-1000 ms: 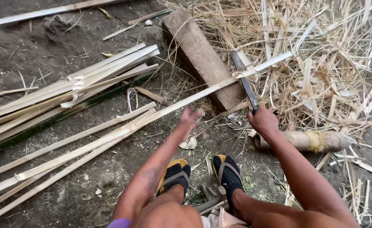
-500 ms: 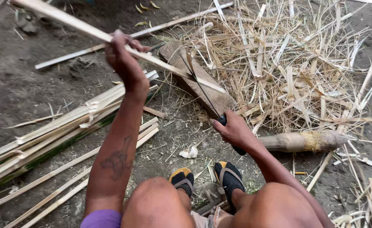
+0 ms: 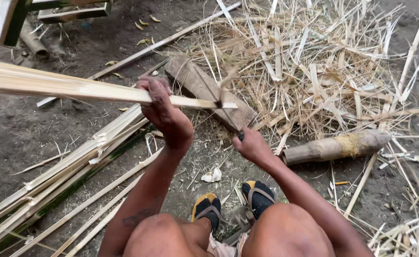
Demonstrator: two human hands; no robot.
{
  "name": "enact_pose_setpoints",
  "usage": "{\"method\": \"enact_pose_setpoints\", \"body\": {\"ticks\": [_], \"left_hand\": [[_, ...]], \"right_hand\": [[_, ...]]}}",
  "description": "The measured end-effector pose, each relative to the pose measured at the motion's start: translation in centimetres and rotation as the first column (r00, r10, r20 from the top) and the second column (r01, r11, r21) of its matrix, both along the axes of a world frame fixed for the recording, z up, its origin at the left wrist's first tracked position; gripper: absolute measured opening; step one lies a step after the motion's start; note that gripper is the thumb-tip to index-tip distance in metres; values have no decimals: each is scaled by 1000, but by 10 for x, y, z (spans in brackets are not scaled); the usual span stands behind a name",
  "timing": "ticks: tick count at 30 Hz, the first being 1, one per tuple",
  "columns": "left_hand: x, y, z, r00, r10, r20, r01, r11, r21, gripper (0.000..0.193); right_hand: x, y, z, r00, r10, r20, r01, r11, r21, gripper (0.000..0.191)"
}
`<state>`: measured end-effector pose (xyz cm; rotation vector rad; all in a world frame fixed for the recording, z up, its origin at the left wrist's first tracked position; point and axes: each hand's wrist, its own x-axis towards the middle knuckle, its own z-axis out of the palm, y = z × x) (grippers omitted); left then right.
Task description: The person sits on the ground and uses a machete to shave thin strips from bamboo poles. They repeatedly draw the blade along the bamboo to remove outer layers and create thin strips, then inspect the finished pieces.
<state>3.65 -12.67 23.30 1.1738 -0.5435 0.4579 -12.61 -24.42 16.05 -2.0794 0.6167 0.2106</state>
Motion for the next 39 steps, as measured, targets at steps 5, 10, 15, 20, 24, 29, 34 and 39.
{"method": "enact_pose_setpoints", "body": {"ticks": [5, 10, 15, 20, 24, 29, 34, 39], "left_hand": [[6, 16, 1, 987, 0, -161, -13, 996, -83, 28], [13, 24, -3, 992, -73, -105, 63, 993, -102, 27], [22, 34, -1, 989, -71, -128, 55, 991, -124, 27], [23, 34, -2, 987, -94, -131, 72, 983, -166, 28], [11, 39, -9, 979, -131, -160, 93, 971, -221, 28], [14, 42, 2, 982, -139, -128, 111, 973, -203, 27], [19, 44, -4, 965, -217, -145, 174, 949, -262, 26], [26, 65, -18, 977, -170, -133, 138, 966, -219, 25]], "right_hand": [[2, 2, -18, 974, 4, -226, 15, 996, 85, 41], [-5, -16, -53, 999, 46, -26, -48, 997, -55, 23], [20, -56, -97, 929, -126, -348, 123, 992, -31, 29], [-16, -39, -104, 994, 53, -100, -55, 998, -15, 23], [-27, -30, -106, 983, -44, -178, 52, 998, 45, 21], [-6, -70, -111, 952, -20, -305, -25, 989, -143, 32], [-55, -30, -108, 981, 143, 133, -131, 987, -96, 35], [-22, -73, -135, 964, -63, -259, 18, 985, -171, 39]]}}
